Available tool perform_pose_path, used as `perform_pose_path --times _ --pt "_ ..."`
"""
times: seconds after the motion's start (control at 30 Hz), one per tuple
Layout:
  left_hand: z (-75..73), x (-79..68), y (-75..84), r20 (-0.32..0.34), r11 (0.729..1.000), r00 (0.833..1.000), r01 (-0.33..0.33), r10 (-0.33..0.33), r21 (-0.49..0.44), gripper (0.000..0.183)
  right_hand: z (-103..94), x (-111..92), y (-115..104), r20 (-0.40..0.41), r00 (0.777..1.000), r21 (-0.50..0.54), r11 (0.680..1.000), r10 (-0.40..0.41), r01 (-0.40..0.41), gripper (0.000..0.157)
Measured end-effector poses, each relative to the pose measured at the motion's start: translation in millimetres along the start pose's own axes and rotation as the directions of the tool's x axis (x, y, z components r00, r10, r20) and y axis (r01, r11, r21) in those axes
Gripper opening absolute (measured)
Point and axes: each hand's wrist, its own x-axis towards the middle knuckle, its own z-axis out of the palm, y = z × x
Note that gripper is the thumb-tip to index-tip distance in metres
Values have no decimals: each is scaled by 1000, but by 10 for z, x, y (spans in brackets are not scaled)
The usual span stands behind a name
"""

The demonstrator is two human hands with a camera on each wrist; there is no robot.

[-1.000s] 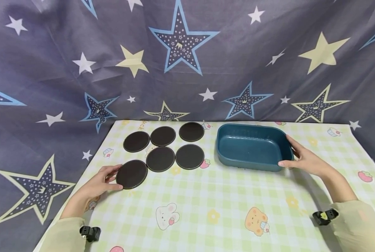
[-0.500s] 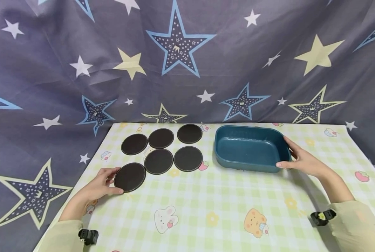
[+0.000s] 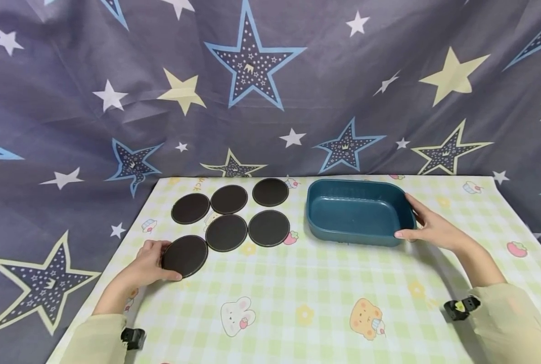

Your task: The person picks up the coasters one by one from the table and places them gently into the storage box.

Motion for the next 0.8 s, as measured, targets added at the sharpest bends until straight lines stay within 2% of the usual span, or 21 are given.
perform_pose_path --times 0.13,0.33,0.47,0.67,0.8 --pt "0 15 10 1 1000 1000 2 -2 -9 102 -1 13 -1 4 1000 13 1000 -4 4 111" --pt "14 33 -10 -10 998 998 -57 56 -39 103 1 24 22 2 1000 27 1000 -11 11 110" --pt "-2 34 -20 15 992 998 -64 66 -107 102 4 25 13 2 1000 27 1000 -4 4 111" --pt "-47 47 -55 1 983 999 -46 47 -180 90 9 26 19 0 1000 32 999 2 -2 111" --pt "-61 50 -99 -2 958 999 -36 37 -284 79 11 21 29 2 1000 46 999 -1 1 111"
